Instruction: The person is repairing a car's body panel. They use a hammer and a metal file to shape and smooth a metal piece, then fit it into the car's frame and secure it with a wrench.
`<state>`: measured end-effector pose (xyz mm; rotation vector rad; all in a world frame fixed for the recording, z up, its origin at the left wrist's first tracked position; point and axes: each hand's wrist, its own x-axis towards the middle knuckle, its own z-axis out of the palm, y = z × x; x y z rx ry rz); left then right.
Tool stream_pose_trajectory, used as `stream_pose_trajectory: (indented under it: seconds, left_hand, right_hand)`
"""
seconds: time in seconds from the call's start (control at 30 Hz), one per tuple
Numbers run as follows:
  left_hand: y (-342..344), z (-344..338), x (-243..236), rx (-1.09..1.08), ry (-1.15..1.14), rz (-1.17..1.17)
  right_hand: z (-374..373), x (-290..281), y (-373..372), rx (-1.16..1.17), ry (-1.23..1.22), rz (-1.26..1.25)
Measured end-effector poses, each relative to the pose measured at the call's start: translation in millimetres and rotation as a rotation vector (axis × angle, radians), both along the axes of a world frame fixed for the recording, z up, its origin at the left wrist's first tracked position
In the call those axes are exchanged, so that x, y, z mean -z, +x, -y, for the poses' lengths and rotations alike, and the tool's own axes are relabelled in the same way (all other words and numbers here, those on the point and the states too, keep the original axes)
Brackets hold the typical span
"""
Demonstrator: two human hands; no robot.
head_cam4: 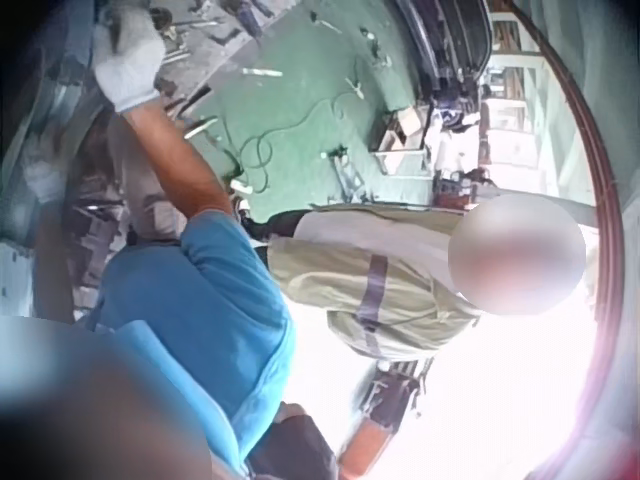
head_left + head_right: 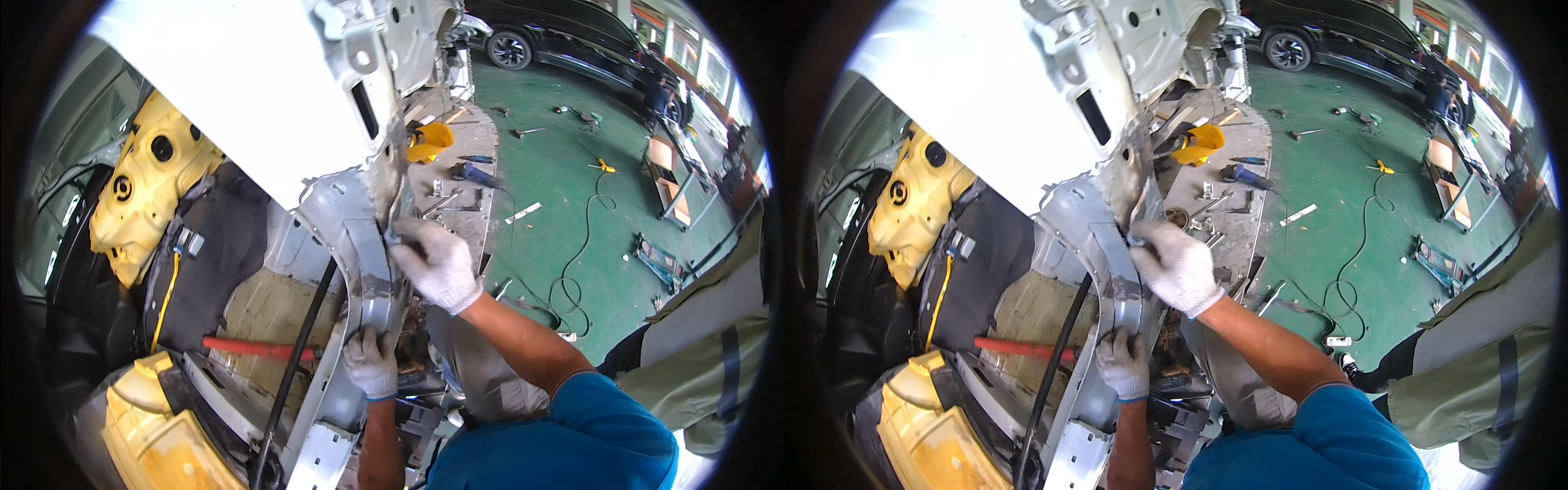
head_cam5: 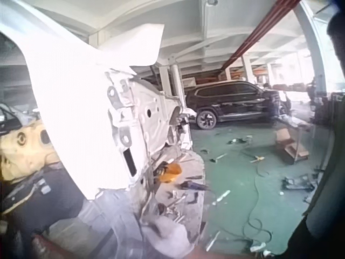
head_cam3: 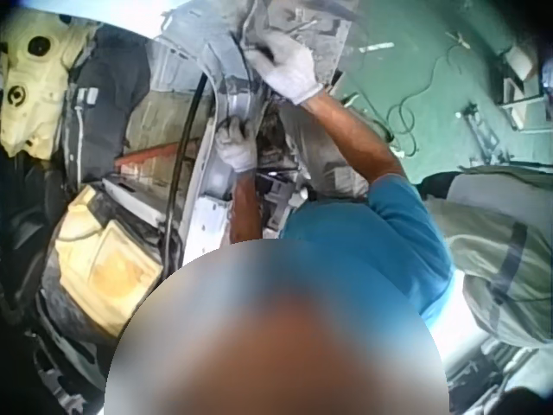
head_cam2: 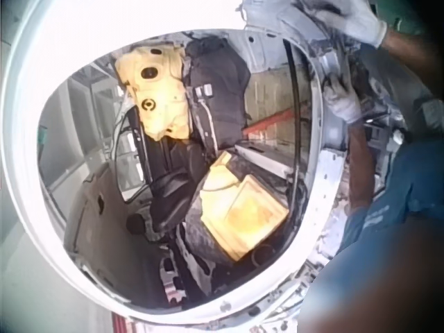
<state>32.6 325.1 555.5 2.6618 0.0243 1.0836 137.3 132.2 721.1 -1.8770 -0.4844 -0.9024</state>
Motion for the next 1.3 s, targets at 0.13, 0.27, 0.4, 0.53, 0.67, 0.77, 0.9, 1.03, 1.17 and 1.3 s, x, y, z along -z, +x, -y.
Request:
stream_pose_trajectory:
  seconds: [0.13,0.27,0.4,0.53,0.67,0.77,0.9,1.03,1.17,1.3]
  left_hand:
    - [2,-1,2,0.018,-0.005,0.005]
    - [1,-1,2,-0.005,0.012,0.011]
    - [0,0,1,-0.005,0.006,0.018]
    - [0,0,0,0.008,-0.025,0.01]
    - [1,1,0,-0.02,-0.038,-0.002]
    - [2,1,2,-0.026,-0.034,0.005]
    - [2,0,3,-0.027,-0.025,0.02]
    - [1,-1,2,-0.02,-0.027,0.011]
    - [2,0,1,-0.008,-0.082,-0.022]
    - [1,2,1,-0.052,-0.029,0.012]
  right_hand:
    - [-3,16,-6,0.059,-0.017,-0.053]
    - [-9,0,3,0.072,-0.195,0.09]
    - [-10,-25,15,0.088,-0.428,0.139]
    - [-12,-30,18,0.086,-0.527,0.103]
    - [-14,-26,21,0.079,-0.51,0.111]
    - [-15,-23,23,0.063,-0.494,0.107]
    - [-16,-22,24,0.06,-0.478,0.113]
    - [-16,-23,24,0.042,-0.475,0.093]
    - [-14,-27,23,0.045,-0.53,0.094]
    - [-12,-30,20,-0.001,-0.504,0.005]
